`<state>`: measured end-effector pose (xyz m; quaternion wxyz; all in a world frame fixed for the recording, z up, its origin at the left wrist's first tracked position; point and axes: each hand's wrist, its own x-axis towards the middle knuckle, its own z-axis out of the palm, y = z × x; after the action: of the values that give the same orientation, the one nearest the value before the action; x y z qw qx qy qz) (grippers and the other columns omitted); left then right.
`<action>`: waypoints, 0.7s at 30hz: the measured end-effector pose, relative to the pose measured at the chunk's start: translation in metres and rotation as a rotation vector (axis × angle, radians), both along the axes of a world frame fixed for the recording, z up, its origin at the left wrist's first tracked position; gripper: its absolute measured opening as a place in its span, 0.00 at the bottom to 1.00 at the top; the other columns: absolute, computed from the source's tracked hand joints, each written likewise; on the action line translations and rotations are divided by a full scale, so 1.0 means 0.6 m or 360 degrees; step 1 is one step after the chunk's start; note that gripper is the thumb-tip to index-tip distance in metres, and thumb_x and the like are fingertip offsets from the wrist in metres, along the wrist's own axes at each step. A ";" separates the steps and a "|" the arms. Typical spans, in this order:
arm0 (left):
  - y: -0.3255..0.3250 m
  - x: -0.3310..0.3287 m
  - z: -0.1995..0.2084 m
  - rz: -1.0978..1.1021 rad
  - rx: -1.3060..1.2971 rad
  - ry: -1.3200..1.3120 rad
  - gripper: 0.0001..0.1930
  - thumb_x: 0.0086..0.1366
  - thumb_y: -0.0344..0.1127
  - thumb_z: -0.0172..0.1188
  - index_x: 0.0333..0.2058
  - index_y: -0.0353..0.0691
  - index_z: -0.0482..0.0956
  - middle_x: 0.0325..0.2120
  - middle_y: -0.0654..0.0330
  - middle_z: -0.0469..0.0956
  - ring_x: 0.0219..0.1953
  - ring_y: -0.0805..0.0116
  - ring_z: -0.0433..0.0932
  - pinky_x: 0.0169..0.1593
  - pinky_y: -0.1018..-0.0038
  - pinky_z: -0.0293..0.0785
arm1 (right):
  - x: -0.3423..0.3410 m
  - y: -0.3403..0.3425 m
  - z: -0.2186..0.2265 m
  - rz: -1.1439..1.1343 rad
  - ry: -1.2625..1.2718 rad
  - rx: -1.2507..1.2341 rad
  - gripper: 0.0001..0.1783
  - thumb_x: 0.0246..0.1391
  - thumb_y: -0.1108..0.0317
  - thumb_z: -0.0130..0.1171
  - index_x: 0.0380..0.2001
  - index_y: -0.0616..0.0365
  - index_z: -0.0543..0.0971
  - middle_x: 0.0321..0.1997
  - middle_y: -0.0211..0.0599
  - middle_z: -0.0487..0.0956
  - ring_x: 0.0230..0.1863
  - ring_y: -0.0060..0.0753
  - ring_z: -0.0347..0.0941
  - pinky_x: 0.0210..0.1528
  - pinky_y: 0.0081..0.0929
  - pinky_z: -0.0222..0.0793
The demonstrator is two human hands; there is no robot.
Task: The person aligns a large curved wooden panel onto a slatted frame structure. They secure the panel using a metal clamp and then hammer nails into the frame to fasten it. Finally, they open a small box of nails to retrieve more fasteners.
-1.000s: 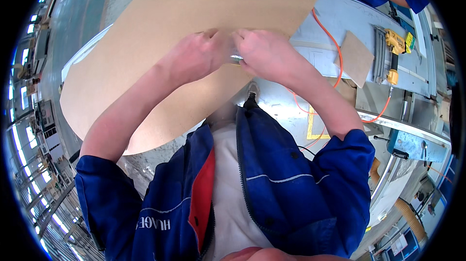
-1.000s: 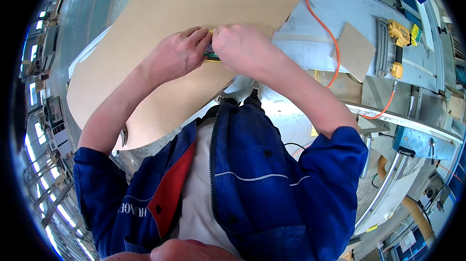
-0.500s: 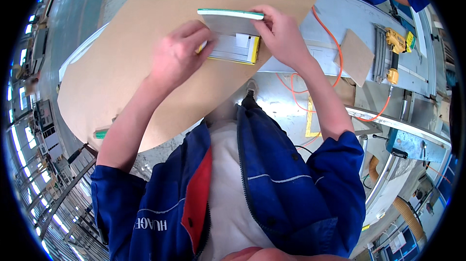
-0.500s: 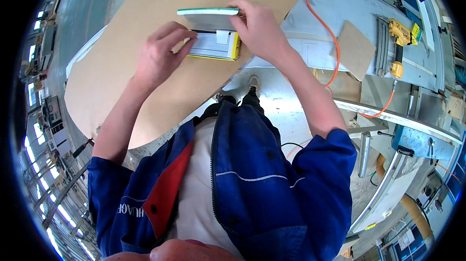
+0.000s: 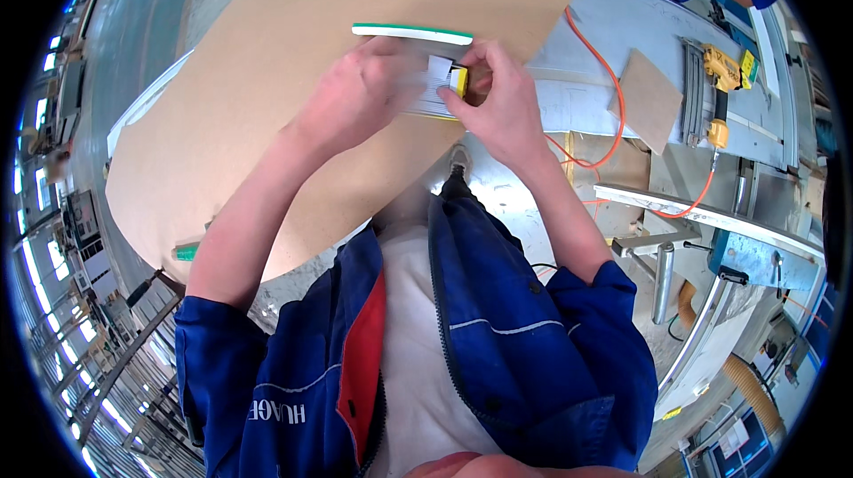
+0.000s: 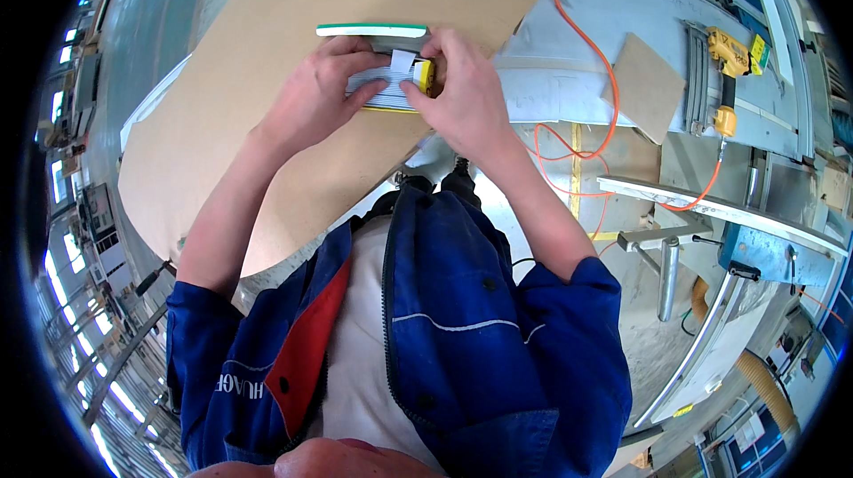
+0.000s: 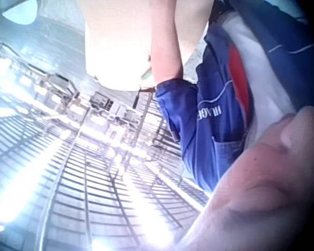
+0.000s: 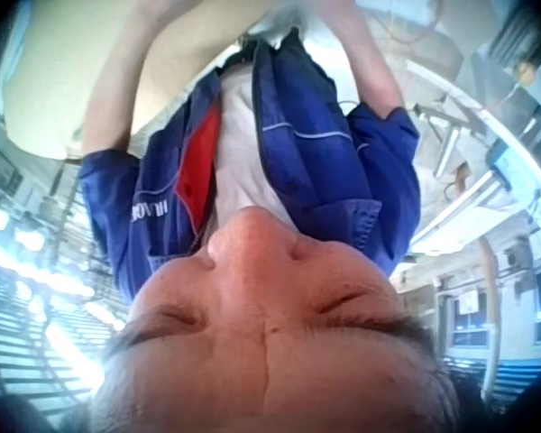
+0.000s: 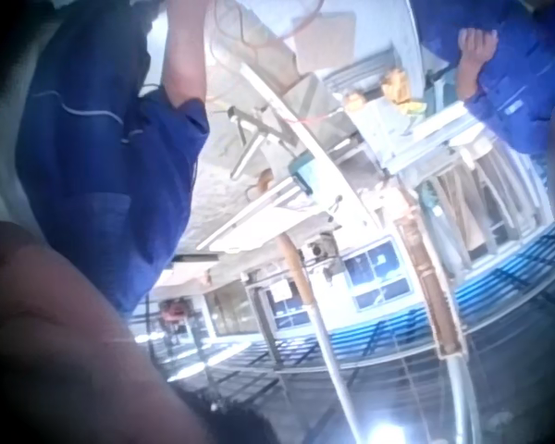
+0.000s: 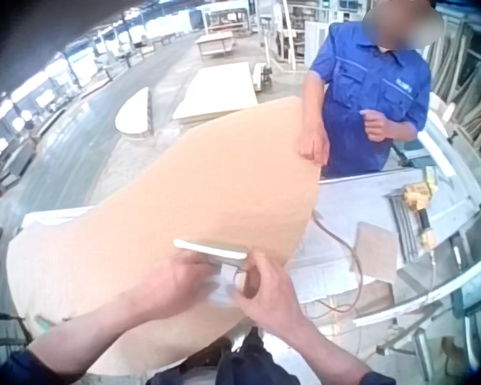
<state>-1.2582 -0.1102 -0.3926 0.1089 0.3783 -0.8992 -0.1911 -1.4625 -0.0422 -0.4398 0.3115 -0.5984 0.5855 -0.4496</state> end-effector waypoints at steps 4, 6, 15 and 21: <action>-0.028 -0.004 -0.003 -0.0112 0.0017 -0.0115 0.08 0.64 0.29 0.67 0.42 0.37 0.87 0.39 0.53 0.81 0.40 0.51 0.82 0.45 0.60 0.79 | 0.004 0.009 -0.001 -0.0036 -0.0257 0.0151 0.19 0.50 0.74 0.68 0.45 0.66 0.77 0.44 0.45 0.83 0.37 0.39 0.84 0.41 0.33 0.80; -0.043 -0.007 -0.004 -0.0144 0.0052 -0.0156 0.06 0.64 0.28 0.66 0.39 0.35 0.87 0.37 0.52 0.81 0.38 0.51 0.81 0.43 0.60 0.78 | -0.001 0.012 -0.003 -0.0041 -0.0461 0.0184 0.18 0.52 0.77 0.65 0.47 0.67 0.77 0.46 0.45 0.83 0.39 0.36 0.85 0.43 0.30 0.81; -0.075 -0.020 -0.006 -0.0207 0.0127 -0.0148 0.05 0.65 0.27 0.65 0.35 0.30 0.86 0.31 0.53 0.81 0.32 0.55 0.80 0.38 0.64 0.77 | -0.014 0.018 -0.013 0.0026 -0.0565 0.0137 0.18 0.55 0.80 0.61 0.50 0.70 0.76 0.50 0.47 0.84 0.42 0.30 0.85 0.46 0.27 0.80; -0.076 -0.028 0.002 -0.0202 0.0152 -0.0144 0.05 0.65 0.28 0.64 0.34 0.31 0.84 0.32 0.53 0.81 0.34 0.55 0.81 0.39 0.64 0.77 | -0.016 0.018 -0.011 0.0030 -0.0572 0.0213 0.19 0.54 0.77 0.61 0.50 0.71 0.77 0.47 0.52 0.85 0.42 0.34 0.86 0.46 0.29 0.81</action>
<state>-1.2751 -0.1561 -0.3914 0.0377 0.3335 -0.9152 -0.2229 -1.4723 -0.0315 -0.4462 0.4544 -0.4919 0.5433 -0.5063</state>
